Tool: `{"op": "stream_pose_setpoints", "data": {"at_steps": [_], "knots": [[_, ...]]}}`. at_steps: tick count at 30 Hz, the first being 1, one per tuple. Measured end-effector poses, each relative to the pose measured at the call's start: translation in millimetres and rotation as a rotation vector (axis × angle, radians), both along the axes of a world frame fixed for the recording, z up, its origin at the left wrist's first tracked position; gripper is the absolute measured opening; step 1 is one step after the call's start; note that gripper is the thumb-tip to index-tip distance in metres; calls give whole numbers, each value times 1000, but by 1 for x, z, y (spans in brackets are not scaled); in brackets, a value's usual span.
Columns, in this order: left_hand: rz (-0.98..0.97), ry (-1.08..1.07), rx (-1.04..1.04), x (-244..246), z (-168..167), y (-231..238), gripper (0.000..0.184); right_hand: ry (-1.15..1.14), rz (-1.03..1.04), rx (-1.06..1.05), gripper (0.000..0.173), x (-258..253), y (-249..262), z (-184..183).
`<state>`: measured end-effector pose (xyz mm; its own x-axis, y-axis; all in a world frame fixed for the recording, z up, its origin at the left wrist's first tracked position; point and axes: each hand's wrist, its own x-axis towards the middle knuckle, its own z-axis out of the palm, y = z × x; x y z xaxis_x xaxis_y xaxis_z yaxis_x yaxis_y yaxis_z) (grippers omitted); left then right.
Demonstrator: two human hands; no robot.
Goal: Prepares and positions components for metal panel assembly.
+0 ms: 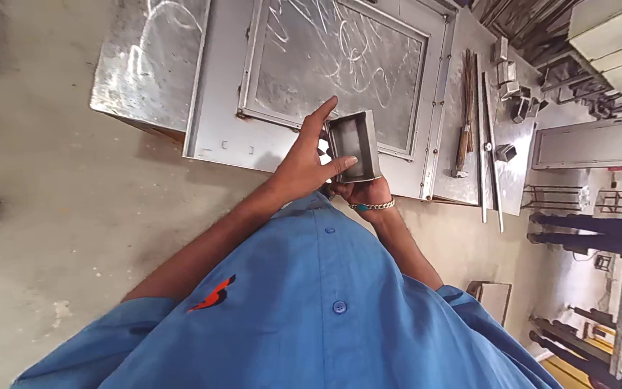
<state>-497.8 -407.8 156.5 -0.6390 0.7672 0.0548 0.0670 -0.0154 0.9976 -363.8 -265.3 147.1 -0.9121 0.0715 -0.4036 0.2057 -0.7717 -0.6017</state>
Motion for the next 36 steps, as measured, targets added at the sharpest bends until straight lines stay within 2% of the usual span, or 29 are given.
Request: {"op": "stream_pose_setpoints", "data": {"at_steps": [4, 7, 12, 17, 20, 26, 28, 31, 32, 34, 35, 36], "knots": [[79, 64, 58, -7, 0, -1, 47, 33, 72, 57, 55, -2, 0, -1], [121, 64, 38, -15, -5, -4, 34, 40, 112, 42, 57, 1, 4, -4], [110, -19, -46, -24, -39, -17, 37, 75, 72, -9, 57, 18, 24, -18], [128, -51, -446, -11, -117, -43, 42, 17, -137, 161, 60, 44, 60, -26], [16, 126, -635, 13, -158, -42, 46, -103, -324, 157, 50, 58, 76, -31], [-191, 465, -689, 51, -192, 20, 75, -279, -536, 11, 59, 76, 86, -45], [-253, 496, -734, 48, -201, 45, 85, -304, -545, -28, 58, 84, 89, -51], [-247, 619, -802, 42, -245, 69, 93, -316, -492, -42, 59, 102, 102, -60], [-227, 647, -829, 39, -251, 72, 96, -312, -479, -25, 57, 107, 109, -63], [-157, 636, -867, 42, -247, 70, 100, -280, -433, 78, 44, 119, 125, -72], [-106, 625, -873, 44, -242, 65, 99, -266, -390, 157, 45, 124, 134, -78], [-55, 619, -863, 47, -237, 57, 94, -288, -336, 279, 57, 126, 144, -85]]}}
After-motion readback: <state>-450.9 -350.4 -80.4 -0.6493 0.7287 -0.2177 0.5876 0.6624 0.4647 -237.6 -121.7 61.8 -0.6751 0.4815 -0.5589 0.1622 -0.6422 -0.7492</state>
